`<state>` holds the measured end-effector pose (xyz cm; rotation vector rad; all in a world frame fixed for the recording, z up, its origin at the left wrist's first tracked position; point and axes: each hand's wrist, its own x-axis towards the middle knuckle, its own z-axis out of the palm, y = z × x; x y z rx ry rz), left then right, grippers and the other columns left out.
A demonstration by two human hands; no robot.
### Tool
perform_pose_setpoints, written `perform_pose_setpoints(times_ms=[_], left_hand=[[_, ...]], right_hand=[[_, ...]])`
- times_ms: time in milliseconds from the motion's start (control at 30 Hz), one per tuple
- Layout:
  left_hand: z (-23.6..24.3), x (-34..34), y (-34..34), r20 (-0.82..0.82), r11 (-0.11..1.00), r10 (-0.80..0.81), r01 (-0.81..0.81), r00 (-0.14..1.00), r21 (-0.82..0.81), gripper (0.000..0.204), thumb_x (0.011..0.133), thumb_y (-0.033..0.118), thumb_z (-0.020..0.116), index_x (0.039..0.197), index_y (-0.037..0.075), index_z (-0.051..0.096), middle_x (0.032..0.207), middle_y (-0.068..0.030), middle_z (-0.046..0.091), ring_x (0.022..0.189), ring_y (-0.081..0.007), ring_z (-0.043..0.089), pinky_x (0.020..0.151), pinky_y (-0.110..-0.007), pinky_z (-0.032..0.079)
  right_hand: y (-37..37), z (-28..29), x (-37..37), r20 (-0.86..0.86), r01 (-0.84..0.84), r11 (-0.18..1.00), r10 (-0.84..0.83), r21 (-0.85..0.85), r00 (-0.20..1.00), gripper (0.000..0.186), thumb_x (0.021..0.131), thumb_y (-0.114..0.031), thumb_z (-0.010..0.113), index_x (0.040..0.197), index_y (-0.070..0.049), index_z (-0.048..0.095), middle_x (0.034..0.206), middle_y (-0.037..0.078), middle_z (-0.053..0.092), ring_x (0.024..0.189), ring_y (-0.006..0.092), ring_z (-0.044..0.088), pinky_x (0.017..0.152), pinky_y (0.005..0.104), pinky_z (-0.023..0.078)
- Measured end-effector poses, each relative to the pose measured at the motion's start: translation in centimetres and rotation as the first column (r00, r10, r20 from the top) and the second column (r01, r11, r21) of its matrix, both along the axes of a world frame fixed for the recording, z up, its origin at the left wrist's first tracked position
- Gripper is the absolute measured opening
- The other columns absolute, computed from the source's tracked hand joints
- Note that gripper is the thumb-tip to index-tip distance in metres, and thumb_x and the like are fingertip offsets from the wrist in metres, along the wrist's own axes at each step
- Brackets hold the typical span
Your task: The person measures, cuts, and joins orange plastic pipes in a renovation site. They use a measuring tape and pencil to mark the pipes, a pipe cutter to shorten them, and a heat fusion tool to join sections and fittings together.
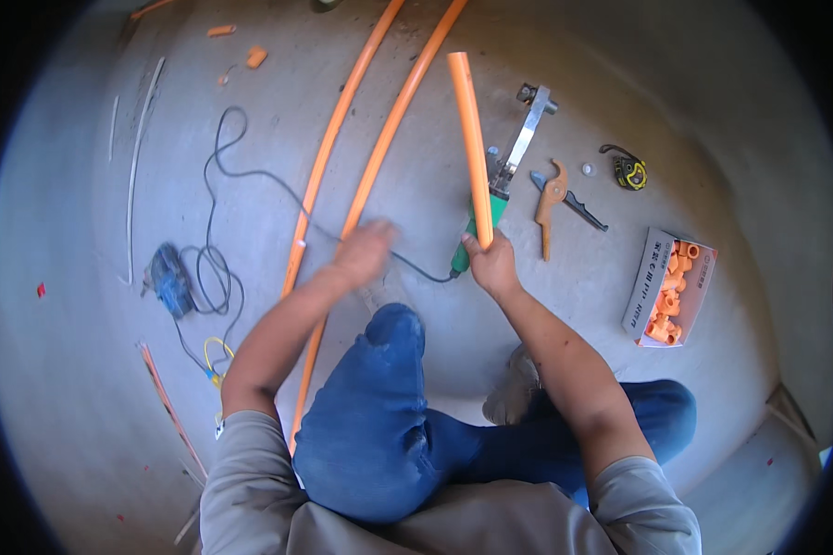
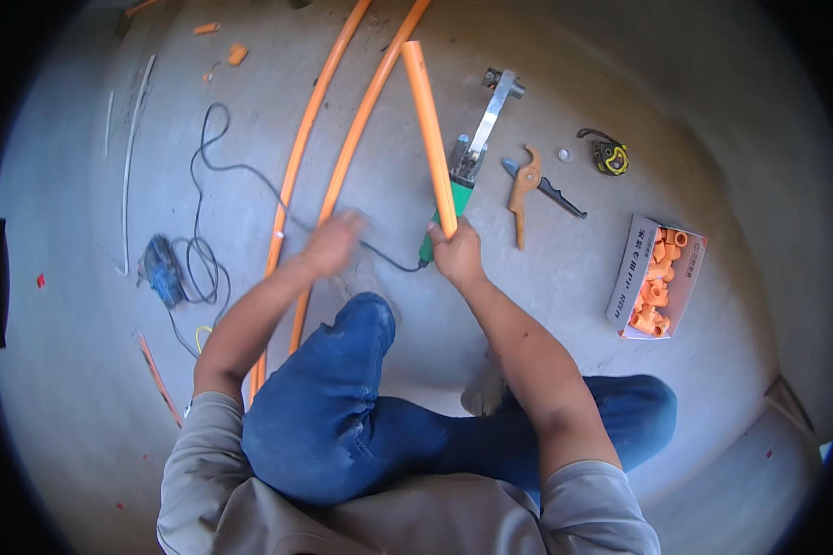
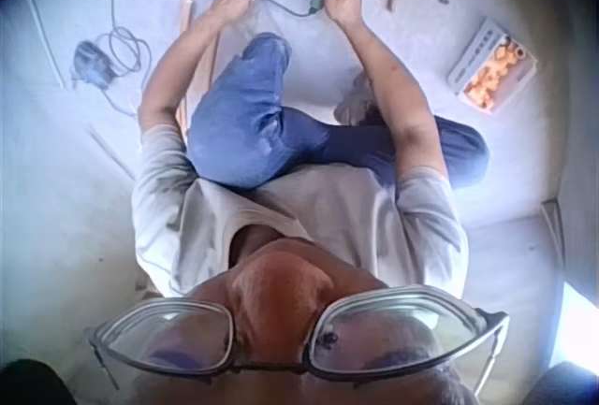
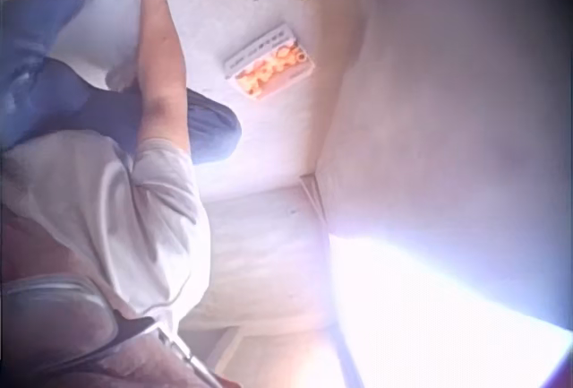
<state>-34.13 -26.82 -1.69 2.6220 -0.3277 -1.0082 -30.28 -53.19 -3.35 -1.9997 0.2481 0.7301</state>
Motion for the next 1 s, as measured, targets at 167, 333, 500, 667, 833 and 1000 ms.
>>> perform_pose_setpoints(times_ms=[167, 333, 500, 667, 833, 1000], left_hand=[[-0.9, -3.5, 6.4, 0.047, 0.954, 0.286, -0.289, 0.957, 0.084, 0.040, 0.084, 0.002, 0.056, 0.124, 0.006, 0.054, 0.127, -0.0158, 0.054, 0.109, -0.0368, 0.060, 0.090, -0.048, 0.050], [-0.5, -2.3, 5.7, 0.055, 0.948, 0.230, -0.237, 0.972, 0.215, 0.035, 0.092, 0.014, 0.054, 0.127, 0.006, 0.054, 0.128, -0.0165, 0.054, 0.116, -0.0372, 0.056, 0.096, -0.047, 0.047], [-0.2, -4.2, 8.2, 0.583, 0.945, -0.130, -0.077, 0.802, 0.317, 0.037, 0.096, 0.030, 0.051, 0.124, 0.006, 0.058, 0.129, -0.0147, 0.055, 0.116, -0.0350, 0.056, 0.097, -0.046, 0.046], [-0.8, -8.0, 7.1, -0.090, 0.895, -0.080, 0.111, 0.993, 0.433, 0.032, 0.093, 0.030, 0.052, 0.098, 0.003, 0.068, 0.103, -0.0155, 0.065, 0.104, -0.0342, 0.058, 0.089, -0.047, 0.046], [-3.8, -26.0, 3.6, 0.064, 0.980, 0.074, -0.084, 0.995, 0.181, 0.021, 0.087, 0.020, 0.050, 0.088, 0.006, 0.065, 0.087, -0.0154, 0.065, 0.086, -0.0344, 0.061, 0.080, -0.049, 0.047], [-3.0, -30.2, -4.0, -0.157, 0.928, 0.267, -0.210, 0.951, 0.309, 0.026, 0.088, 0.018, 0.049, 0.106, 0.006, 0.065, 0.101, -0.0145, 0.069, 0.095, -0.0303, 0.064, 0.082, -0.042, 0.052]], right_hand=[[-0.7, -0.8, -0.6, 0.100, -0.009, 1.000, 0.011, -0.026, 0.995, 0.032, 0.087, -0.024, 0.068, 0.096, 0.006, 0.060, 0.083, 0.025, 0.066, 0.079, 0.0395, 0.066, 0.072, 0.0436, 0.051], [-1.6, -2.5, -0.9, 0.093, -0.008, 1.000, 0.005, 0.025, 0.996, 0.028, 0.088, -0.021, 0.067, 0.096, 0.005, 0.061, 0.082, 0.021, 0.067, 0.079, 0.0319, 0.067, 0.073, 0.0409, 0.051], [-0.7, -0.1, -0.4, 0.005, 0.056, 0.993, -0.056, 0.108, 0.998, 0.027, 0.088, -0.021, 0.068, 0.097, 0.004, 0.061, 0.082, 0.020, 0.067, 0.078, 0.0305, 0.066, 0.072, 0.0402, 0.051], [-1.5, -1.8, -0.9, 0.079, 0.017, 0.998, -0.021, 0.054, 0.997, 0.028, 0.087, -0.021, 0.069, 0.096, 0.004, 0.062, 0.081, 0.020, 0.067, 0.075, 0.0314, 0.066, 0.071, 0.0402, 0.051], [-1.2, 0.0, -2.6, 0.062, 0.002, 0.995, -0.008, 0.102, 0.998, 0.031, 0.086, -0.023, 0.070, 0.096, 0.005, 0.062, 0.081, 0.027, 0.065, 0.080, 0.0429, 0.066, 0.072, 0.0455, 0.051], [-3.3, -0.9, -10.2, 0.001, 0.027, 0.998, -0.027, 0.064, 1.000, 0.032, 0.086, -0.024, 0.069, 0.102, 0.003, 0.063, 0.089, 0.030, 0.066, 0.088, 0.0471, 0.065, 0.075, 0.0485, 0.051]])
